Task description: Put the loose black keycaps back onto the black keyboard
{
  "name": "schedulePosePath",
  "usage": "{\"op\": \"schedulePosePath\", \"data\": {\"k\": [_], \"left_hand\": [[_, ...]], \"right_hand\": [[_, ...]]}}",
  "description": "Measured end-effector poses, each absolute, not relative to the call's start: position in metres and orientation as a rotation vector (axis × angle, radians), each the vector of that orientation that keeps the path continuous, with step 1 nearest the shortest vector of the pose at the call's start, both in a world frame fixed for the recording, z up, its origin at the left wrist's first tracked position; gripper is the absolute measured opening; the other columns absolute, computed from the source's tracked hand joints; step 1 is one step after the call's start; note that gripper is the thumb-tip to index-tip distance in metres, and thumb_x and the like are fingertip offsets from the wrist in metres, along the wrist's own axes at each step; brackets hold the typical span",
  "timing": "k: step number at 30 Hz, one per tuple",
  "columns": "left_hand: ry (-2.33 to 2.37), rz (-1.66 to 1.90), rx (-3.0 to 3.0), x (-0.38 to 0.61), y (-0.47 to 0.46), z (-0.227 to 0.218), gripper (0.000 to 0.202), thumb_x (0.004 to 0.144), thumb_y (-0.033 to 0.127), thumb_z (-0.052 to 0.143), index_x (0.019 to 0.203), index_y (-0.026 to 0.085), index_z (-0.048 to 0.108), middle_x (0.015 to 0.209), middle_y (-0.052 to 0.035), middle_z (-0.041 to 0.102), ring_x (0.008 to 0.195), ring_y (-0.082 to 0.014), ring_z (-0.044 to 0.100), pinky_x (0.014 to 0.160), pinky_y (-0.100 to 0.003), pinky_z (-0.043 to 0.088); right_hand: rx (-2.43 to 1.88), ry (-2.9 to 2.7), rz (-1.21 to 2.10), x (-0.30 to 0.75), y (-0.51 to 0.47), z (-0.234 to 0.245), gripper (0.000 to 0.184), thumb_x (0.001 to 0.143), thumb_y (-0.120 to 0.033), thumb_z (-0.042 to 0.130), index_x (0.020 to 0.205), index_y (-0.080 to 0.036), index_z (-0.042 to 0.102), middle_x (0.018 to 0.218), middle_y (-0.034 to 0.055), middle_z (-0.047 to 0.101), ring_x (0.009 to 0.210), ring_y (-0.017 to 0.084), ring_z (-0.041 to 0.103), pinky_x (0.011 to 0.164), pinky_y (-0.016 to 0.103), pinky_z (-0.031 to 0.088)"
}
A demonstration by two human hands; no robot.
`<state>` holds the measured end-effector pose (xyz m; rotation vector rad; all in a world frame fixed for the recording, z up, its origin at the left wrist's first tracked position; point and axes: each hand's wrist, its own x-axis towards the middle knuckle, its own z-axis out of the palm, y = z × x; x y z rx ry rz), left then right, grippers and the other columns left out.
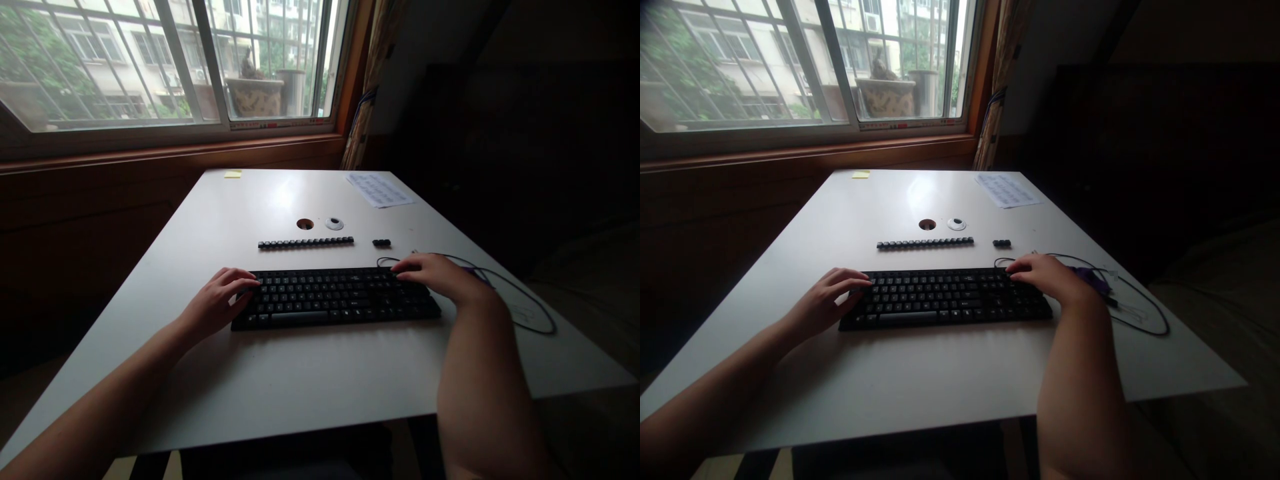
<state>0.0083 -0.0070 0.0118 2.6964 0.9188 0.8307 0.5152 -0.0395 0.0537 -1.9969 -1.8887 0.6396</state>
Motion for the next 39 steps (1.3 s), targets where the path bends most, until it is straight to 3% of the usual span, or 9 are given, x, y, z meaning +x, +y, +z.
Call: {"op": "schedulePosePath", "data": {"k": [31, 39], "left_hand": [[0.905, 0.844, 2.693, 0.009, -0.008, 0.014, 0.024, 0.098, 0.019, 0.056, 0.119, 0.026, 0.068, 0.118, -0.0089, 0.067, 0.108, -0.0243, 0.061, 0.093, -0.045, 0.055], [0.907, 0.835, 2.693, 0.009, -0.008, 0.014, 0.023, 0.099, 0.020, 0.055, 0.118, 0.024, 0.067, 0.118, -0.0090, 0.066, 0.107, -0.0236, 0.061, 0.093, -0.044, 0.055]], "right_hand": [[-1.944, -1.936, 0.665, 0.502, -0.039, 0.057, 0.019, 0.074, -0.037, 0.068, 0.087, -0.029, 0.080, 0.103, 0.0040, 0.077, 0.103, 0.031, 0.069, 0.096, 0.044, 0.052], [-1.879, -1.829, 0.693, 0.523, -0.041, 0.050, 0.047, 0.079, -0.047, 0.070, 0.122, -0.029, 0.072, 0.124, 0.0075, 0.071, 0.108, 0.031, 0.067, 0.093, 0.042, 0.055]]}}
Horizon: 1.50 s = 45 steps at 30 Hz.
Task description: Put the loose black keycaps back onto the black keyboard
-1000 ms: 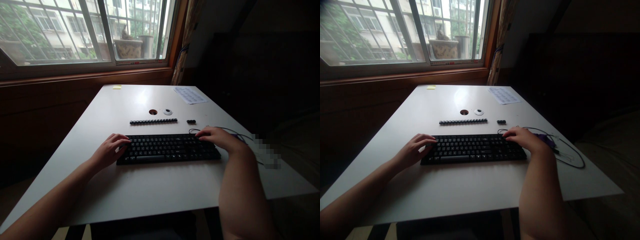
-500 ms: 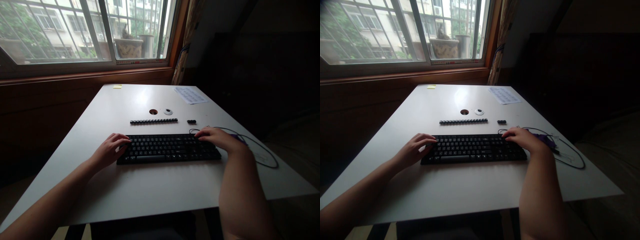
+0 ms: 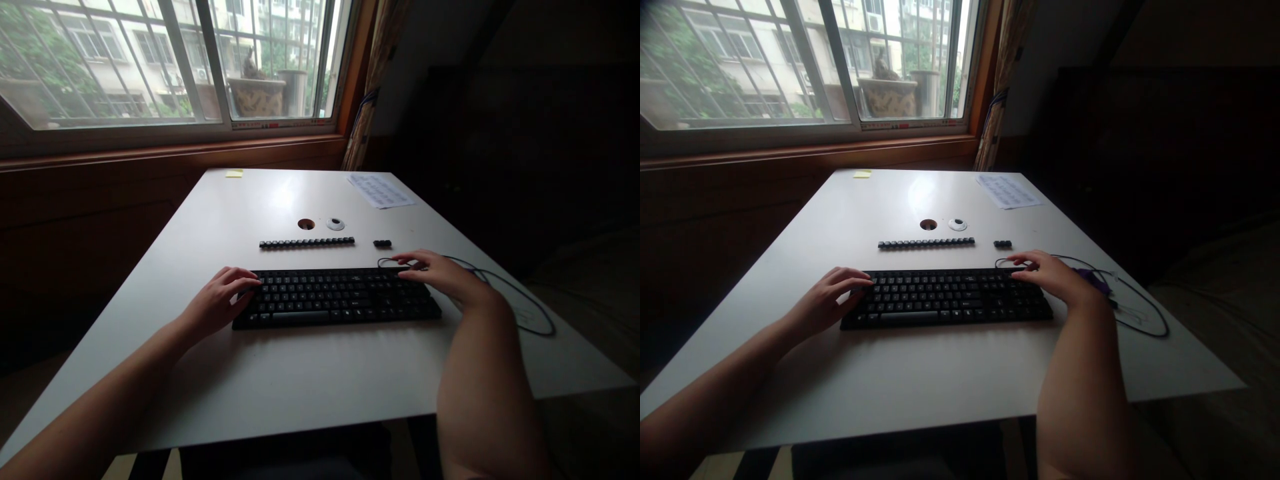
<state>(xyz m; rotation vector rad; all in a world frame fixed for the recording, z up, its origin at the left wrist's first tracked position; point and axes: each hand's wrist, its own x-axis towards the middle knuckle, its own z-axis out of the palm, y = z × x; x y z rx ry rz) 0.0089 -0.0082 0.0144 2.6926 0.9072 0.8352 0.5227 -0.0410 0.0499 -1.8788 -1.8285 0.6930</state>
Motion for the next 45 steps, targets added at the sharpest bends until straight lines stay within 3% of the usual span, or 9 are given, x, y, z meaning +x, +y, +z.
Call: {"op": "schedulePosePath", "data": {"k": [7, 12, 18, 25, 39, 45], "left_hand": [[0.896, 0.838, 2.693, 0.007, -0.007, 0.011, 0.024, 0.099, 0.020, 0.055, 0.119, 0.025, 0.067, 0.119, -0.0091, 0.066, 0.108, -0.0240, 0.061, 0.094, -0.045, 0.054], [0.891, 0.835, 2.701, 0.008, -0.007, 0.012, 0.024, 0.099, 0.020, 0.055, 0.120, 0.026, 0.066, 0.119, -0.0090, 0.066, 0.109, -0.0243, 0.061, 0.094, -0.045, 0.054], [0.891, 0.835, 2.700, 0.008, -0.007, 0.013, 0.025, 0.099, 0.020, 0.055, 0.121, 0.026, 0.066, 0.120, -0.0090, 0.065, 0.109, -0.0242, 0.060, 0.094, -0.045, 0.055], [0.893, 0.820, 2.708, 0.008, -0.008, 0.015, 0.024, 0.099, 0.020, 0.055, 0.120, 0.025, 0.066, 0.120, -0.0092, 0.065, 0.109, -0.0245, 0.060, 0.094, -0.045, 0.054], [0.900, 0.827, 2.710, 0.008, -0.007, 0.014, 0.024, 0.099, 0.020, 0.055, 0.119, 0.024, 0.068, 0.119, -0.0092, 0.066, 0.108, -0.0244, 0.060, 0.094, -0.044, 0.054], [0.898, 0.830, 2.701, 0.009, -0.008, 0.014, 0.024, 0.099, 0.020, 0.056, 0.119, 0.025, 0.068, 0.119, -0.0091, 0.066, 0.109, -0.0244, 0.061, 0.095, -0.045, 0.054]], "right_hand": [[-2.022, -1.831, 0.453, 0.532, -0.036, 0.037, 0.051, 0.082, -0.058, 0.065, 0.125, -0.032, 0.071, 0.132, 0.0093, 0.064, 0.111, 0.032, 0.067, 0.101, 0.044, 0.052], [-2.016, -1.878, 0.559, 0.531, -0.033, 0.034, 0.048, 0.079, -0.055, 0.070, 0.121, -0.032, 0.072, 0.131, 0.0083, 0.067, 0.122, 0.034, 0.061, 0.104, 0.044, 0.049], [-1.971, -1.753, 0.808, 0.531, -0.032, 0.032, 0.050, 0.079, -0.052, 0.071, 0.123, -0.030, 0.070, 0.126, 0.0067, 0.071, 0.116, 0.032, 0.065, 0.100, 0.042, 0.051], [-1.952, -1.720, 0.800, 0.531, -0.030, 0.030, 0.048, 0.077, -0.051, 0.073, 0.120, -0.029, 0.071, 0.123, 0.0075, 0.073, 0.111, 0.032, 0.067, 0.094, 0.042, 0.052], [-2.018, -1.636, 0.896, 0.533, -0.025, 0.028, 0.052, 0.072, -0.052, 0.076, 0.119, -0.029, 0.071, 0.125, 0.0066, 0.072, 0.116, 0.034, 0.064, 0.100, 0.043, 0.048], [-2.053, -1.659, 0.845, 0.528, -0.029, 0.033, 0.045, 0.074, -0.050, 0.074, 0.114, -0.029, 0.072, 0.125, 0.0065, 0.072, 0.117, 0.034, 0.064, 0.099, 0.043, 0.048]]}}
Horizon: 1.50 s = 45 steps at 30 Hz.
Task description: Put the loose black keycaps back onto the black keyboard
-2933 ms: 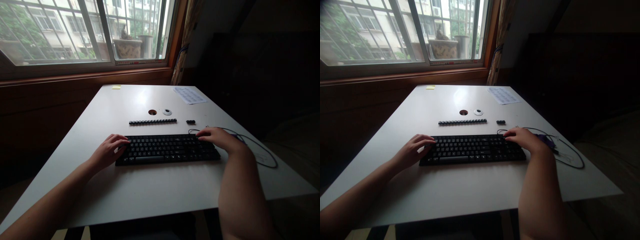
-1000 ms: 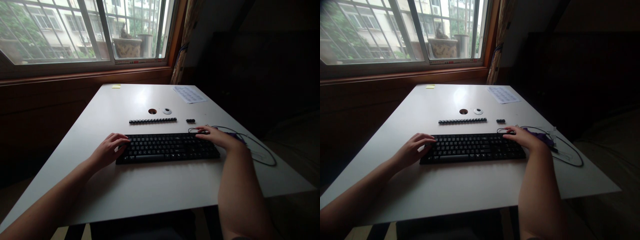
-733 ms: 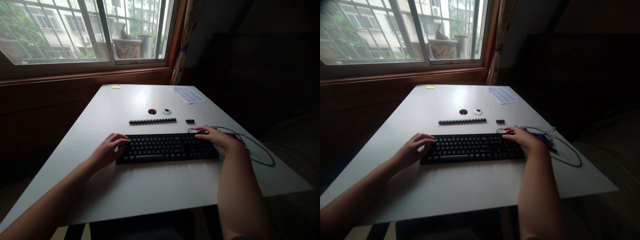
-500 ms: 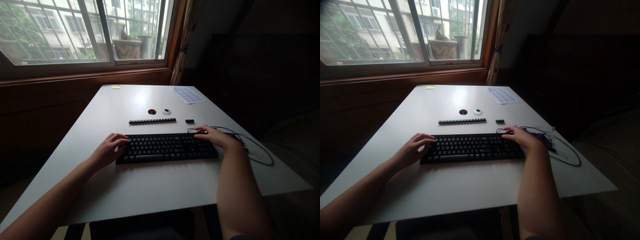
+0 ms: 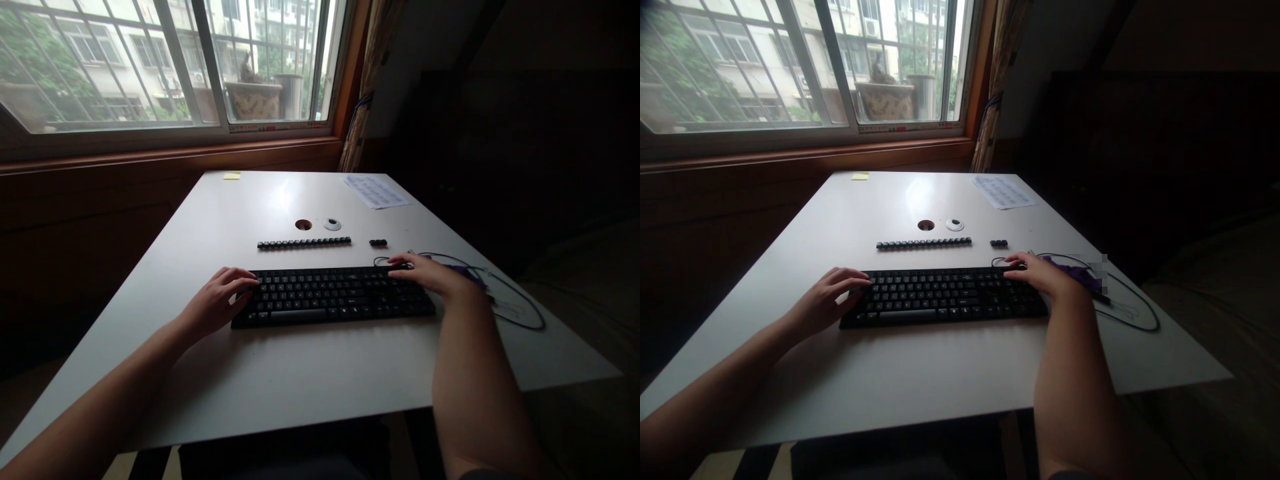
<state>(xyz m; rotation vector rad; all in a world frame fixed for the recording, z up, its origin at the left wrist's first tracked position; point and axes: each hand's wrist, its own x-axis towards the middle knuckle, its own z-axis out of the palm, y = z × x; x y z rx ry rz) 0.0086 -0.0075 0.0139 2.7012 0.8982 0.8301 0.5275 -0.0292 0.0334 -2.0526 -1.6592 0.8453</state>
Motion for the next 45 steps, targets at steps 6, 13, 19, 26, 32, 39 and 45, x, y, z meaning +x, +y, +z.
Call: {"op": "schedulePosePath", "data": {"k": [6, 13, 19, 26, 32, 39, 45], "left_hand": [[0.898, 0.828, 2.712, 0.0080, -0.0067, 0.0132, 0.023, 0.099, 0.020, 0.055, 0.118, 0.025, 0.068, 0.119, -0.0088, 0.066, 0.108, -0.0241, 0.061, 0.094, -0.044, 0.054], [0.910, 0.835, 2.697, 0.0077, -0.0068, 0.0129, 0.024, 0.098, 0.020, 0.057, 0.118, 0.025, 0.068, 0.119, -0.0087, 0.066, 0.108, -0.0239, 0.061, 0.095, -0.044, 0.054], [0.905, 0.816, 2.701, 0.0070, -0.0070, 0.0125, 0.024, 0.099, 0.021, 0.055, 0.120, 0.025, 0.067, 0.120, -0.0091, 0.066, 0.109, -0.0243, 0.061, 0.094, -0.045, 0.054], [0.906, 0.818, 2.705, 0.0075, -0.0068, 0.0120, 0.024, 0.099, 0.020, 0.056, 0.119, 0.025, 0.067, 0.120, -0.0086, 0.065, 0.109, -0.0242, 0.061, 0.095, -0.044, 0.054], [0.898, 0.827, 2.702, 0.0070, -0.0065, 0.0120, 0.024, 0.099, 0.021, 0.056, 0.119, 0.026, 0.068, 0.119, -0.0089, 0.066, 0.108, -0.0242, 0.061, 0.094, -0.044, 0.055], [0.897, 0.825, 2.699, 0.0068, -0.0063, 0.0118, 0.024, 0.099, 0.021, 0.055, 0.120, 0.026, 0.068, 0.120, -0.0092, 0.066, 0.108, -0.0243, 0.061, 0.094, -0.045, 0.054], [0.900, 0.835, 2.689, 0.0084, -0.0074, 0.0145, 0.024, 0.098, 0.020, 0.057, 0.118, 0.025, 0.068, 0.119, -0.0088, 0.066, 0.108, -0.0242, 0.062, 0.094, -0.044, 0.054]], "right_hand": [[-1.997, -1.718, 0.841, 0.5284, -0.0329, 0.0349, 0.043, 0.076, -0.050, 0.073, 0.114, -0.029, 0.072, 0.126, 0.0062, 0.071, 0.121, 0.033, 0.062, 0.103, 0.043, 0.047], [-1.983, -1.794, 0.799, 0.5301, -0.0338, 0.0347, 0.053, 0.078, -0.059, 0.069, 0.122, -0.030, 0.070, 0.130, 0.0062, 0.069, 0.123, 0.034, 0.061, 0.105, 0.045, 0.048], [-1.974, -1.782, 0.768, 0.5316, -0.0334, 0.0328, 0.049, 0.084, -0.059, 0.061, 0.122, -0.030, 0.070, 0.129, 0.0063, 0.070, 0.122, 0.034, 0.062, 0.105, 0.046, 0.048], [-1.971, -1.768, 0.797, 0.5322, -0.0336, 0.0322, 0.051, 0.082, -0.056, 0.064, 0.126, -0.031, 0.068, 0.132, 0.0057, 0.068, 0.125, 0.033, 0.060, 0.107, 0.044, 0.047], [-1.966, -1.794, 0.830, 0.5292, -0.0345, 0.0352, 0.056, 0.080, -0.054, 0.067, 0.131, -0.030, 0.065, 0.131, 0.0069, 0.068, 0.124, 0.033, 0.060, 0.107, 0.044, 0.046], [-1.961, -1.784, 0.838, 0.5324, -0.0332, 0.0325, 0.054, 0.080, -0.055, 0.067, 0.130, -0.032, 0.065, 0.130, 0.0061, 0.069, 0.121, 0.033, 0.063, 0.103, 0.045, 0.049], [-1.957, -1.785, 0.805, 0.5313, -0.0328, 0.0329, 0.053, 0.080, -0.055, 0.066, 0.127, -0.032, 0.067, 0.128, 0.0059, 0.070, 0.120, 0.033, 0.063, 0.103, 0.045, 0.049]]}}
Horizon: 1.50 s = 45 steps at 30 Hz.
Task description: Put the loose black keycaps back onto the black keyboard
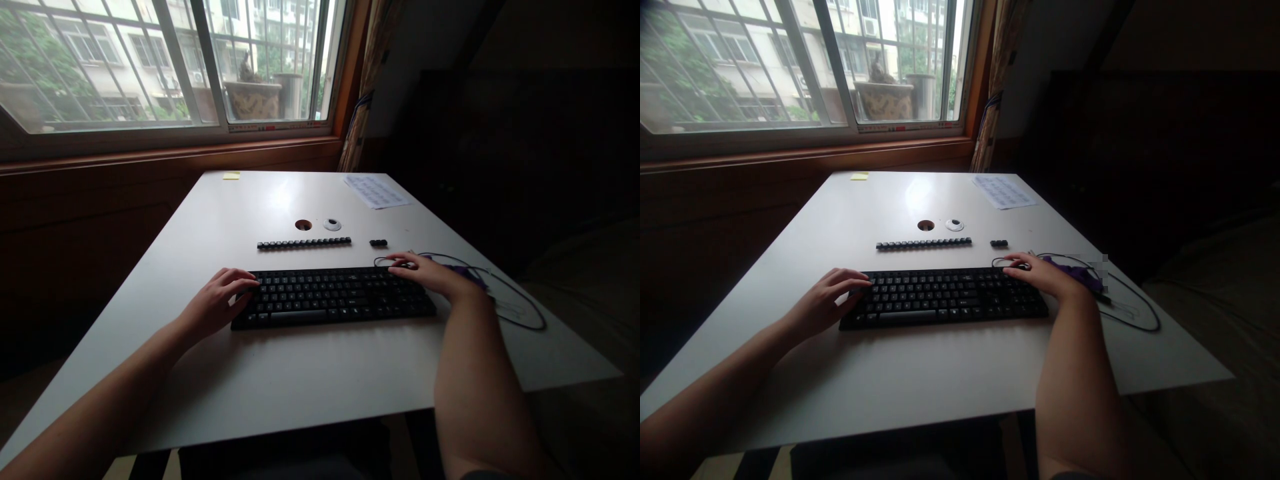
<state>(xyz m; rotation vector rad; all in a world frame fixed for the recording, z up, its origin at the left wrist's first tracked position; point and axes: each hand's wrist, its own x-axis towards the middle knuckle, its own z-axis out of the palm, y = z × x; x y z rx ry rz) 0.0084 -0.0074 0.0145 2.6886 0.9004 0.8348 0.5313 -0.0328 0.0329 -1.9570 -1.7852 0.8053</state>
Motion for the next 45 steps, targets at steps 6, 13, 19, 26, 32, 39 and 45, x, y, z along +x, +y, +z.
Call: {"op": "schedulePosePath", "data": {"k": [6, 13, 19, 26, 32, 39, 45], "left_hand": [[0.912, 0.818, 2.706, 0.008, -0.008, 0.014, 0.023, 0.099, 0.020, 0.055, 0.118, 0.025, 0.067, 0.120, -0.0086, 0.066, 0.108, -0.0238, 0.061, 0.095, -0.044, 0.054], [0.907, 0.820, 2.703, 0.008, -0.008, 0.015, 0.023, 0.100, 0.021, 0.054, 0.119, 0.025, 0.067, 0.120, -0.0091, 0.065, 0.108, -0.0240, 0.060, 0.094, -0.044, 0.054], [0.909, 0.814, 2.706, 0.007, -0.006, 0.011, 0.024, 0.099, 0.021, 0.056, 0.119, 0.026, 0.067, 0.121, -0.0087, 0.065, 0.109, -0.0242, 0.061, 0.095, -0.044, 0.054], [0.905, 0.809, 2.707, 0.007, -0.007, 0.012, 0.023, 0.100, 0.022, 0.055, 0.120, 0.025, 0.067, 0.121, -0.0088, 0.065, 0.109, -0.0244, 0.060, 0.095, -0.045, 0.053], [0.904, 0.835, 2.690, 0.008, -0.008, 0.014, 0.023, 0.098, 0.021, 0.056, 0.118, 0.026, 0.068, 0.119, -0.0089, 0.066, 0.108, -0.0244, 0.061, 0.095, -0.045, 0.055], [0.895, 0.839, 2.694, 0.009, -0.008, 0.014, 0.023, 0.098, 0.021, 0.056, 0.117, 0.025, 0.068, 0.118, -0.0092, 0.066, 0.107, -0.0243, 0.062, 0.093, -0.045, 0.055], [0.892, 0.830, 2.704, 0.009, -0.008, 0.014, 0.023, 0.099, 0.021, 0.055, 0.119, 0.025, 0.067, 0.120, -0.0092, 0.066, 0.109, -0.0247, 0.061, 0.094, -0.045, 0.055]], "right_hand": [[-1.974, -1.772, 0.748, 0.532, -0.033, 0.033, 0.049, 0.083, -0.053, 0.062, 0.125, -0.028, 0.069, 0.128, 0.0074, 0.070, 0.117, 0.032, 0.065, 0.100, 0.044, 0.051], [-1.905, -1.830, 0.127, 0.523, -0.011, 0.019, 0.041, 0.091, -0.040, 0.048, 0.124, -0.026, 0.066, 0.130, 0.0092, 0.068, 0.125, 0.033, 0.058, 0.112, 0.054, 0.038], [-1.842, -1.934, -0.076, 0.508, 0.015, 0.000, 0.048, 0.090, -0.029, 0.043, 0.135, -0.030, 0.061, 0.135, 0.0050, 0.066, 0.132, 0.034, 0.049, 0.116, 0.058, 0.032], [-1.911, -1.977, -0.064, 0.516, 0.023, -0.016, 0.051, 0.093, -0.030, 0.042, 0.142, -0.029, 0.055, 0.141, 0.0037, 0.063, 0.139, 0.034, 0.041, 0.115, 0.054, 0.035], [-1.818, -1.974, 0.003, 0.514, 0.021, -0.009, 0.051, 0.090, -0.028, 0.047, 0.140, -0.030, 0.055, 0.128, 0.0048, 0.070, 0.130, 0.032, 0.051, 0.113, 0.054, 0.035], [-1.725, -2.009, -0.049, 0.511, 0.020, -0.001, 0.041, 0.087, -0.028, 0.050, 0.124, -0.027, 0.067, 0.116, 0.0083, 0.072, 0.113, 0.029, 0.062, 0.105, 0.050, 0.039], [-1.805, -2.072, -0.111, 0.513, 0.024, -0.007, 0.033, 0.089, -0.032, 0.051, 0.113, -0.027, 0.073, 0.118, 0.0092, 0.072, 0.113, 0.029, 0.060, 0.104, 0.049, 0.038]]}}
